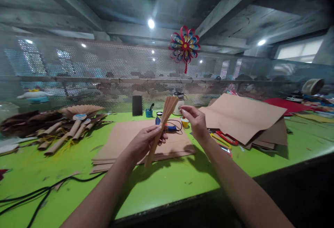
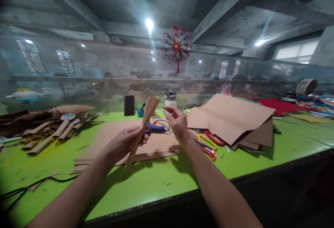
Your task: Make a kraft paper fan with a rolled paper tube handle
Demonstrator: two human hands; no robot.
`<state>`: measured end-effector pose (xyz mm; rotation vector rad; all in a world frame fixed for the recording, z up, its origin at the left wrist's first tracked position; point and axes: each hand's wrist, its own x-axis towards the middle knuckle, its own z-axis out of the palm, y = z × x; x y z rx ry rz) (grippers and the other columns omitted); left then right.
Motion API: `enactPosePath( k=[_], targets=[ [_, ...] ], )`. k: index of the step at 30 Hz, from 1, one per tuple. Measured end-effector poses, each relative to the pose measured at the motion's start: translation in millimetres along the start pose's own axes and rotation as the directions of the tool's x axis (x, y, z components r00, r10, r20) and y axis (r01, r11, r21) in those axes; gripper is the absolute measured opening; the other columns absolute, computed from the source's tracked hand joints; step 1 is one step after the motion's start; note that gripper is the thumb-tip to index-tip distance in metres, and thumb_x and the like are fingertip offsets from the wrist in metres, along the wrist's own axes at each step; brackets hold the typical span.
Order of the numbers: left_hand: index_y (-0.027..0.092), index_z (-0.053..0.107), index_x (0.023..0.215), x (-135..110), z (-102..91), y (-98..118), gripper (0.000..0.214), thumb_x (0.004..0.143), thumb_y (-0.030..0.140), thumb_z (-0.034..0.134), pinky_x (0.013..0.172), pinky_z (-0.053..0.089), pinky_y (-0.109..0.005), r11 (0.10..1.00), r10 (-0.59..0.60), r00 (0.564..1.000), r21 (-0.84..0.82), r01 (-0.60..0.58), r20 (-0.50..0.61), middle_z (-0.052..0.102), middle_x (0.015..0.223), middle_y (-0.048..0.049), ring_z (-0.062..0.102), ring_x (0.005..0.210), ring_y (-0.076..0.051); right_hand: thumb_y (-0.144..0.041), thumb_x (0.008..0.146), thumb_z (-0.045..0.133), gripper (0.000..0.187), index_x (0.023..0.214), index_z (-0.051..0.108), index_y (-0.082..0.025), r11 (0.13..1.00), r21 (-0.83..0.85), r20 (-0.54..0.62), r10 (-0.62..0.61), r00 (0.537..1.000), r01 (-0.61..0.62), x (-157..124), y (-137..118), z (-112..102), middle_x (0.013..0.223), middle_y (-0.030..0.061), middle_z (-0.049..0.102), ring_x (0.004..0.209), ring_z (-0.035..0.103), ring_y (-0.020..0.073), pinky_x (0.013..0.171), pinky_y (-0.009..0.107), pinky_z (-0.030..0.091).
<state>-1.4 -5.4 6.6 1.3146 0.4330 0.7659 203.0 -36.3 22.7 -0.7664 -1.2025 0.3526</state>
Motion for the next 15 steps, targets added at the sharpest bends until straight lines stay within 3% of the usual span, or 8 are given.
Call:
enactPosePath(
  k=[3, 6, 11, 15],
  targets=[
    [0.013, 0.067, 0.093, 0.9, 0.9, -2.3, 0.025, 0.079, 0.034, 0.066, 0.062, 0.044, -0.022, 0.998, -0.028, 0.999, 0.053, 0.027, 0.022, 0.065, 0.076, -0.0055, 0.057, 0.064, -0.011, -0.025, 0.072, 0.066, 0.038, 0.109, 0.063, -0.023, 0.997, 0.080, 0.109, -0.004, 0.994, -0.005, -2.7, -0.8, 3.1, 0.098, 0.0038, 0.065, 0.093, 0.059, 0.0169, 0.077, 0.026, 0.049],
    [0.013, 0.066, 0.085, 2.0, 0.5, -4.1, 0.023, 0.080, 0.035, 0.065, 0.059, 0.041, -0.021, 0.993, -0.045, 0.997, 0.110, 0.038, 0.061, 0.065, 0.072, -0.0050, 0.054, 0.061, -0.010, -0.022, 0.068, 0.070, 0.032, 0.100, 0.065, -0.021, 0.993, 0.114, 0.150, 0.018, 0.988, -0.036, -3.2, 7.1, 4.8, 0.090, 0.0015, 0.065, 0.081, 0.059, 0.0151, 0.073, 0.026, 0.050],
    [0.013, 0.066, 0.090, 1.1, -0.8, -3.4, 0.027, 0.080, 0.038, 0.064, 0.056, 0.037, -0.022, 0.983, -0.119, 0.984, 0.158, 0.098, 0.133, 0.064, 0.067, -0.0047, 0.051, 0.056, -0.010, -0.023, 0.068, 0.070, 0.012, 0.075, 0.063, -0.017, 0.995, 0.104, -0.035, 0.018, 0.999, -0.014, 1.3, 18.7, 2.9, 0.070, -0.0014, 0.059, 0.065, 0.054, 0.0113, 0.063, 0.023, 0.047],
    [0.012, 0.066, 0.091, -0.1, -4.0, -1.4, 0.029, 0.081, 0.039, 0.061, 0.055, 0.037, -0.022, 0.979, -0.146, 0.981, 0.159, 0.126, 0.126, 0.064, 0.066, -0.0055, 0.050, 0.054, -0.010, -0.021, 0.070, 0.068, 0.014, 0.083, 0.062, -0.018, 0.998, 0.006, -0.202, -0.063, 0.977, 0.066, 5.4, 15.7, -1.3, 0.071, -0.0023, 0.055, 0.062, 0.049, 0.0092, 0.060, 0.021, 0.044]
  ],
)
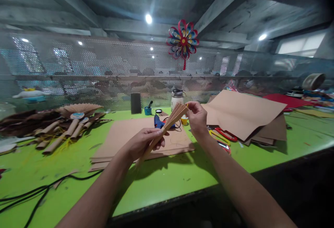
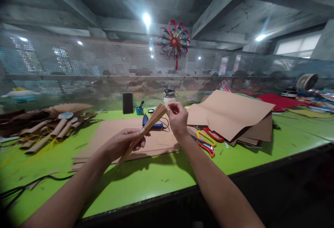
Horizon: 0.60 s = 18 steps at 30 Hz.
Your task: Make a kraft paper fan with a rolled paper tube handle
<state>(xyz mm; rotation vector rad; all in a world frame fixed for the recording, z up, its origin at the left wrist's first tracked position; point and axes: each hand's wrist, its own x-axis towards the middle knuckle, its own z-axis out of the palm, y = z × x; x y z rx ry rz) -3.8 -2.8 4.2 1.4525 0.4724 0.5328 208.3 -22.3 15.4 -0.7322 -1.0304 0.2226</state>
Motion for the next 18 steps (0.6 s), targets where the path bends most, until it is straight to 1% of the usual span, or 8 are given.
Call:
enactPosePath(
  k=[2, 4, 7, 9, 12, 14, 16, 18],
  targets=[
    [0.012, 0.066, 0.091, -0.4, -1.8, 0.5, 0.029, 0.081, 0.039, 0.061, 0.054, 0.036, -0.022, 1.000, -0.004, 1.000, 0.015, 0.004, -0.010, 0.064, 0.067, -0.0058, 0.050, 0.054, -0.010, -0.017, 0.070, 0.068, 0.028, 0.097, 0.062, -0.022, 0.998, -0.031, 0.017, -0.054, 0.998, 0.055, 0.2, -4.3, -1.3, 0.079, -0.0021, 0.055, 0.066, 0.050, 0.0096, 0.062, 0.020, 0.045],
    [0.012, 0.066, 0.091, -0.6, -3.4, 0.9, 0.029, 0.082, 0.039, 0.061, 0.054, 0.036, -0.022, 0.999, -0.007, 1.000, 0.033, 0.007, -0.015, 0.064, 0.068, -0.0059, 0.050, 0.054, -0.010, -0.014, 0.070, 0.066, 0.038, 0.106, 0.062, -0.027, 0.993, -0.061, 0.098, -0.097, 0.990, 0.103, -1.1, -8.7, -2.2, 0.086, -0.0009, 0.054, 0.072, 0.051, 0.0110, 0.066, 0.022, 0.047],
    [0.012, 0.065, 0.092, -0.8, -5.5, 1.5, 0.030, 0.081, 0.040, 0.061, 0.053, 0.036, -0.022, 0.999, 0.000, 1.000, 0.044, 0.001, -0.019, 0.064, 0.069, -0.0059, 0.050, 0.054, -0.010, -0.014, 0.073, 0.063, 0.028, 0.097, 0.070, -0.027, 0.977, -0.105, 0.180, -0.162, 0.970, 0.183, -3.5, -13.0, -2.8, 0.091, 0.0016, 0.054, 0.081, 0.053, 0.0141, 0.073, 0.025, 0.048],
    [0.012, 0.065, 0.092, -0.8, -6.6, 1.8, 0.030, 0.081, 0.040, 0.061, 0.052, 0.036, -0.022, 0.999, 0.014, 1.000, 0.041, -0.013, -0.027, 0.064, 0.069, -0.0060, 0.050, 0.054, -0.010, -0.017, 0.078, 0.061, 0.019, 0.091, 0.072, -0.026, 0.965, -0.148, 0.156, -0.193, 0.969, 0.216, -3.7, -13.7, -3.4, 0.090, 0.0028, 0.055, 0.083, 0.054, 0.0152, 0.073, 0.026, 0.048],
    [0.012, 0.065, 0.091, -0.2, -7.9, 1.3, 0.030, 0.080, 0.040, 0.062, 0.052, 0.037, -0.022, 0.999, 0.037, 0.997, 0.033, -0.035, -0.060, 0.063, 0.067, -0.0053, 0.050, 0.055, -0.010, -0.022, 0.081, 0.060, 0.017, 0.091, 0.072, -0.024, 0.950, -0.218, 0.064, -0.215, 0.974, 0.224, -1.5, -13.1, -4.9, 0.088, 0.0032, 0.057, 0.081, 0.055, 0.0151, 0.070, 0.026, 0.048],
    [0.013, 0.066, 0.088, 1.3, -8.5, 0.3, 0.028, 0.078, 0.039, 0.064, 0.054, 0.038, -0.022, 0.998, 0.062, 0.992, 0.025, -0.060, -0.110, 0.062, 0.067, -0.0044, 0.051, 0.057, -0.010, -0.022, 0.080, 0.060, 0.016, 0.090, 0.073, -0.023, 0.949, -0.229, 0.010, -0.220, 0.976, 0.216, 0.3, -12.6, -6.0, 0.089, 0.0035, 0.061, 0.082, 0.057, 0.0153, 0.072, 0.027, 0.049],
    [0.013, 0.066, 0.084, 3.4, -8.9, -0.9, 0.026, 0.076, 0.038, 0.067, 0.054, 0.038, -0.021, 0.995, 0.099, 0.977, 0.037, -0.094, -0.190, 0.062, 0.067, -0.0038, 0.052, 0.057, -0.010, -0.023, 0.079, 0.061, 0.016, 0.090, 0.073, -0.022, 0.967, -0.183, -0.018, -0.182, 0.983, 0.176, 1.2, -12.4, -6.5, 0.087, 0.0036, 0.065, 0.081, 0.060, 0.0153, 0.074, 0.027, 0.049],
    [0.012, 0.066, 0.080, 5.9, -8.7, -1.8, 0.026, 0.074, 0.037, 0.069, 0.052, 0.037, -0.021, 0.989, 0.148, 0.946, 0.066, -0.135, -0.289, 0.061, 0.065, -0.0033, 0.051, 0.055, -0.010, -0.025, 0.080, 0.061, 0.019, 0.094, 0.072, -0.020, 0.991, -0.099, 0.001, -0.094, 0.996, 0.094, 0.5, -12.5, -5.9, 0.077, 0.0028, 0.068, 0.070, 0.061, 0.0135, 0.067, 0.026, 0.050]
  ],
)
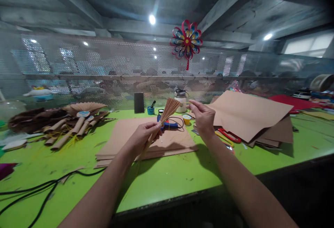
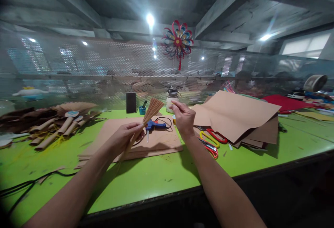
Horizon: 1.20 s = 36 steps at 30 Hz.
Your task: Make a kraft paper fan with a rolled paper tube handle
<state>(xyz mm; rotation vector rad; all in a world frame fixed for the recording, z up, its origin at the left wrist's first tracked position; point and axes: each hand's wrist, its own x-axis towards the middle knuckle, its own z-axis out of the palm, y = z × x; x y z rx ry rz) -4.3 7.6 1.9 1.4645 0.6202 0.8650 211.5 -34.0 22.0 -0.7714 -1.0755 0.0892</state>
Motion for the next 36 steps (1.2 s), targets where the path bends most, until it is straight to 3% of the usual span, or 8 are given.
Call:
enactPosePath(
  k=[4, 7, 12, 17, 21, 24, 27, 36],
  targets=[
    [0.011, 0.066, 0.079, 2.5, 3.8, -0.1, 0.028, 0.069, 0.036, 0.072, 0.050, 0.035, -0.021, 0.997, 0.075, 0.980, 0.007, -0.075, -0.184, 0.060, 0.060, -0.0022, 0.048, 0.051, -0.009, -0.033, 0.084, 0.058, 0.031, 0.108, 0.067, -0.015, 0.989, 0.049, 0.202, 0.128, 0.971, -0.140, -7.3, -1.7, 4.2, 0.057, -0.0004, 0.065, 0.041, 0.045, 0.0078, 0.042, 0.020, 0.038],
    [0.010, 0.067, 0.079, 2.3, 6.7, 0.5, 0.030, 0.066, 0.036, 0.075, 0.051, 0.037, -0.022, 0.995, 0.084, 0.967, -0.030, -0.094, -0.240, 0.060, 0.059, -0.0018, 0.050, 0.052, -0.010, -0.036, 0.084, 0.058, 0.035, 0.109, 0.065, -0.014, 0.988, 0.001, 0.333, 0.143, 0.932, -0.152, -17.2, -3.0, 9.8, 0.052, -0.0018, 0.061, 0.037, 0.040, 0.0071, 0.038, 0.019, 0.032],
    [0.012, 0.067, 0.081, 1.1, 7.3, -1.7, 0.034, 0.064, 0.040, 0.076, 0.053, 0.038, -0.021, 0.986, 0.059, 0.978, -0.141, -0.088, -0.198, 0.060, 0.061, -0.0009, 0.052, 0.056, -0.010, -0.041, 0.087, 0.054, 0.029, 0.095, 0.068, -0.016, 0.984, -0.078, 0.453, 0.181, 0.873, -0.163, -38.5, -2.8, 22.4, 0.046, -0.0034, 0.056, 0.038, 0.041, 0.0082, 0.040, 0.020, 0.033],
    [0.013, 0.067, 0.084, 0.8, 9.9, -1.8, 0.029, 0.070, 0.038, 0.073, 0.062, 0.043, -0.022, 0.964, 0.095, 0.988, -0.237, -0.121, -0.118, 0.064, 0.072, -0.0025, 0.055, 0.065, -0.011, -0.042, 0.092, 0.045, 0.035, 0.078, 0.068, -0.019, 0.987, -0.148, 0.591, 0.139, 0.795, -0.062, -56.9, -2.4, 31.0, 0.051, -0.0013, 0.057, 0.042, 0.045, 0.0097, 0.044, 0.021, 0.037],
    [0.013, 0.066, 0.081, -0.3, 17.5, 0.7, 0.026, 0.069, 0.035, 0.074, 0.065, 0.046, -0.024, 0.931, 0.121, 0.987, -0.334, -0.148, -0.103, 0.063, 0.073, -0.0018, 0.056, 0.066, -0.011, -0.040, 0.092, 0.046, 0.038, 0.065, 0.063, -0.019, 0.987, -0.162, 0.602, 0.102, 0.792, -0.003, -64.7, -1.7, 35.3, 0.058, 0.0006, 0.058, 0.051, 0.050, 0.0115, 0.051, 0.022, 0.039],
    [0.013, 0.065, 0.082, -2.6, 24.4, 2.2, 0.027, 0.068, 0.034, 0.076, 0.056, 0.044, -0.023, 0.914, 0.098, 0.990, -0.383, -0.131, -0.105, 0.062, 0.070, -0.0011, 0.054, 0.058, -0.010, -0.039, 0.092, 0.045, 0.036, 0.069, 0.064, -0.019, 0.982, -0.189, 0.590, 0.093, 0.802, 0.024, -69.5, 0.4, 38.7, 0.064, 0.0022, 0.061, 0.058, 0.054, 0.0139, 0.056, 0.024, 0.041],
    [0.015, 0.061, 0.088, -4.9, 30.6, 2.6, 0.030, 0.069, 0.034, 0.074, 0.050, 0.043, -0.023, 0.914, 0.071, 0.986, -0.387, -0.123, -0.148, 0.067, 0.078, -0.0038, 0.055, 0.054, -0.010, -0.040, 0.093, 0.042, 0.038, 0.071, 0.063, -0.018, 0.976, -0.215, 0.621, 0.103, 0.777, 0.042, -75.0, 3.9, 41.4, 0.065, 0.0024, 0.060, 0.060, 0.054, 0.0143, 0.055, 0.024, 0.040],
    [0.019, 0.047, 0.089, -7.2, 34.3, 1.2, 0.033, 0.075, 0.041, 0.067, 0.036, 0.040, -0.019, 0.944, 0.049, 0.971, -0.307, -0.122, -0.235, 0.068, 0.074, -0.0010, 0.051, 0.036, -0.009, -0.046, 0.094, 0.038, 0.043, 0.065, 0.049, -0.017, 0.965, -0.206, 0.677, 0.258, 0.690, -0.160, -89.2, 12.6, 45.6, 0.055, 0.0002, 0.052, 0.047, 0.048, 0.0106, 0.045, 0.021, 0.038]
  ],
)
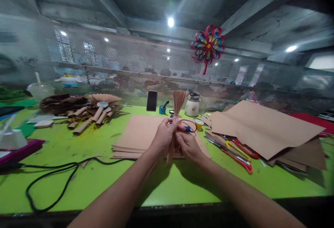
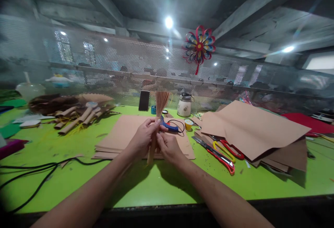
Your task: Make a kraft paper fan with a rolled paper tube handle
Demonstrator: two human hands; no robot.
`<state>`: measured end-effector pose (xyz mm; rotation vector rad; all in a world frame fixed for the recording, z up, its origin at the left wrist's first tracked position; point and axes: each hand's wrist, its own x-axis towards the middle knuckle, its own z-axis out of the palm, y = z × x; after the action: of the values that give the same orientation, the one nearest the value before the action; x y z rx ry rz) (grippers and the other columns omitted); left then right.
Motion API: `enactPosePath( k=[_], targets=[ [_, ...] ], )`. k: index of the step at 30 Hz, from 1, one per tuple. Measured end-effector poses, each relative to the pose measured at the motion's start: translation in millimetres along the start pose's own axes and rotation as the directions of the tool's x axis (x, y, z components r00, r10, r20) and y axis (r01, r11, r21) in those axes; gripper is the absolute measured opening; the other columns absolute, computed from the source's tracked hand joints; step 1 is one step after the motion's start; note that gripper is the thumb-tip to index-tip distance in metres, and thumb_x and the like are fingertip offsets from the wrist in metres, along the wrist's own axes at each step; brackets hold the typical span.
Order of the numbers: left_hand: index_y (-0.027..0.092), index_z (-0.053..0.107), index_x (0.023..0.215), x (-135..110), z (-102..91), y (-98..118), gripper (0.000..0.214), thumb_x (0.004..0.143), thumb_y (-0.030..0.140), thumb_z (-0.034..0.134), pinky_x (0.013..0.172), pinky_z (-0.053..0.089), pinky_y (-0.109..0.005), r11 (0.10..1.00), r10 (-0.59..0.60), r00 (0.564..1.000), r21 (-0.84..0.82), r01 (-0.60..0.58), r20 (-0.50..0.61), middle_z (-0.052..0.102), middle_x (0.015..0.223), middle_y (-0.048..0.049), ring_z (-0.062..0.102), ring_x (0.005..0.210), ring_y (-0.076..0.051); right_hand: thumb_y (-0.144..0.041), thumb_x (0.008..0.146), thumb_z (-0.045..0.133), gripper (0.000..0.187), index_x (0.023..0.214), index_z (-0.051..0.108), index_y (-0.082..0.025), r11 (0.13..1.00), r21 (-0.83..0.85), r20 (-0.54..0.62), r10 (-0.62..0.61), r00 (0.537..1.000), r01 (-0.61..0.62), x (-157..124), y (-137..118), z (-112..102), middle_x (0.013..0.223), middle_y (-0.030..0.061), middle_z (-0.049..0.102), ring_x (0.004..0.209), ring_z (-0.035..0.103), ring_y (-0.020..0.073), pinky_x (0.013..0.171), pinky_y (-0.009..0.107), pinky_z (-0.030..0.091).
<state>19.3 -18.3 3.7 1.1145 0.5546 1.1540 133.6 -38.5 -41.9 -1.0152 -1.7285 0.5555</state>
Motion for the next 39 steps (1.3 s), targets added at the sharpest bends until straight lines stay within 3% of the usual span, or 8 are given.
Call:
enactPosePath(
  k=[15, 21, 23, 25, 28, 31, 34, 39],
  targets=[
    [0.018, 0.050, 0.086, 5.2, 3.1, -4.2, 0.030, 0.073, 0.037, 0.070, 0.059, 0.050, -0.023, 0.982, 0.130, 0.985, -0.119, -0.143, -0.109, 0.058, 0.066, 0.0030, 0.063, 0.067, -0.014, -0.030, 0.084, 0.054, 0.016, 0.088, 0.055, -0.014, 0.987, -0.159, -0.035, 0.003, 0.999, -0.009, -0.7, -9.8, 2.4, 0.059, -0.0028, 0.052, 0.049, 0.044, 0.0103, 0.048, 0.022, 0.033],
    [0.013, 0.061, 0.081, 7.0, -4.4, 6.9, 0.036, 0.067, 0.044, 0.072, 0.060, 0.046, -0.025, 0.973, 0.161, 0.984, 0.182, -0.146, -0.075, 0.064, 0.075, -0.0046, 0.060, 0.066, -0.015, -0.032, 0.089, 0.048, 0.021, 0.095, 0.058, -0.015, 0.986, -0.151, -0.099, -0.083, 0.992, 0.067, 3.7, -2.0, -4.2, 0.071, 0.0018, 0.059, 0.059, 0.052, 0.0126, 0.054, 0.023, 0.039],
    [0.013, 0.062, 0.077, 12.3, -15.2, 17.2, 0.033, 0.068, 0.044, 0.070, 0.058, 0.043, -0.025, 0.916, 0.330, 0.915, 0.311, -0.252, -0.231, 0.062, 0.071, -0.0042, 0.058, 0.068, -0.016, -0.034, 0.090, 0.048, 0.023, 0.098, 0.059, -0.015, 0.983, -0.174, -0.121, -0.084, 0.989, 0.062, 4.9, 2.3, -8.1, 0.071, 0.0020, 0.059, 0.058, 0.052, 0.0127, 0.053, 0.023, 0.039],
    [0.014, 0.063, 0.084, 18.9, -28.8, 29.4, 0.030, 0.069, 0.039, 0.067, 0.058, 0.042, -0.024, 0.855, 0.491, 0.790, 0.374, -0.358, -0.367, 0.062, 0.077, -0.0046, 0.058, 0.075, -0.017, -0.035, 0.090, 0.049, 0.025, 0.099, 0.059, -0.015, 0.973, -0.223, -0.123, -0.097, 0.988, 0.068, 4.8, 5.1, -10.9, 0.071, 0.0021, 0.059, 0.058, 0.052, 0.0127, 0.053, 0.023, 0.038],
    [0.019, 0.059, 0.105, 27.7, -47.1, 43.9, 0.043, 0.063, 0.022, 0.068, 0.074, 0.045, -0.026, 0.808, 0.583, 0.733, 0.346, -0.477, -0.351, 0.062, 0.106, -0.0074, 0.056, 0.099, -0.019, -0.035, 0.091, 0.048, 0.025, 0.102, 0.058, -0.015, 0.950, -0.287, -0.058, -0.146, 0.988, 0.123, 2.4, 5.3, -12.4, 0.069, 0.0014, 0.058, 0.057, 0.051, 0.0124, 0.053, 0.023, 0.038],
    [0.021, 0.057, 0.112, 32.1, -56.3, 47.8, 0.056, 0.057, 0.011, 0.066, 0.083, 0.043, -0.028, 0.821, 0.553, 0.796, 0.328, -0.468, -0.247, 0.062, 0.111, -0.0070, 0.055, 0.105, -0.019, -0.033, 0.091, 0.047, 0.024, 0.105, 0.057, -0.015, 0.923, -0.332, 0.028, -0.198, 0.980, 0.196, 0.3, 2.7, -12.7, 0.068, 0.0005, 0.057, 0.057, 0.050, 0.0119, 0.053, 0.023, 0.036],
    [0.013, 0.064, 0.097, 32.5, -58.6, 46.9, 0.035, 0.062, 0.015, 0.065, 0.073, 0.044, -0.028, 0.880, 0.418, 0.884, 0.333, -0.338, -0.209, 0.065, 0.078, -0.0044, 0.059, 0.074, -0.015, -0.031, 0.091, 0.047, 0.023, 0.104, 0.057, -0.015, 0.894, -0.384, 0.050, -0.228, 0.972, 0.230, 0.3, 1.7, -14.2, 0.066, -0.0002, 0.055, 0.056, 0.048, 0.0115, 0.053, 0.022, 0.034],
    [0.012, 0.062, 0.075, 26.9, -61.6, 57.7, 0.014, 0.079, 0.023, 0.054, 0.057, 0.042, -0.022, 0.897, 0.441, 0.851, 0.136, -0.420, -0.284, 0.046, 0.047, 0.0049, 0.047, 0.047, -0.009, -0.031, 0.090, 0.049, 0.022, 0.101, 0.059, -0.014, 0.871, -0.450, 0.037, -0.199, 0.979, 0.194, 2.5, 4.3, -17.0, 0.064, -0.0012, 0.053, 0.052, 0.045, 0.0108, 0.050, 0.022, 0.031]
  ],
)
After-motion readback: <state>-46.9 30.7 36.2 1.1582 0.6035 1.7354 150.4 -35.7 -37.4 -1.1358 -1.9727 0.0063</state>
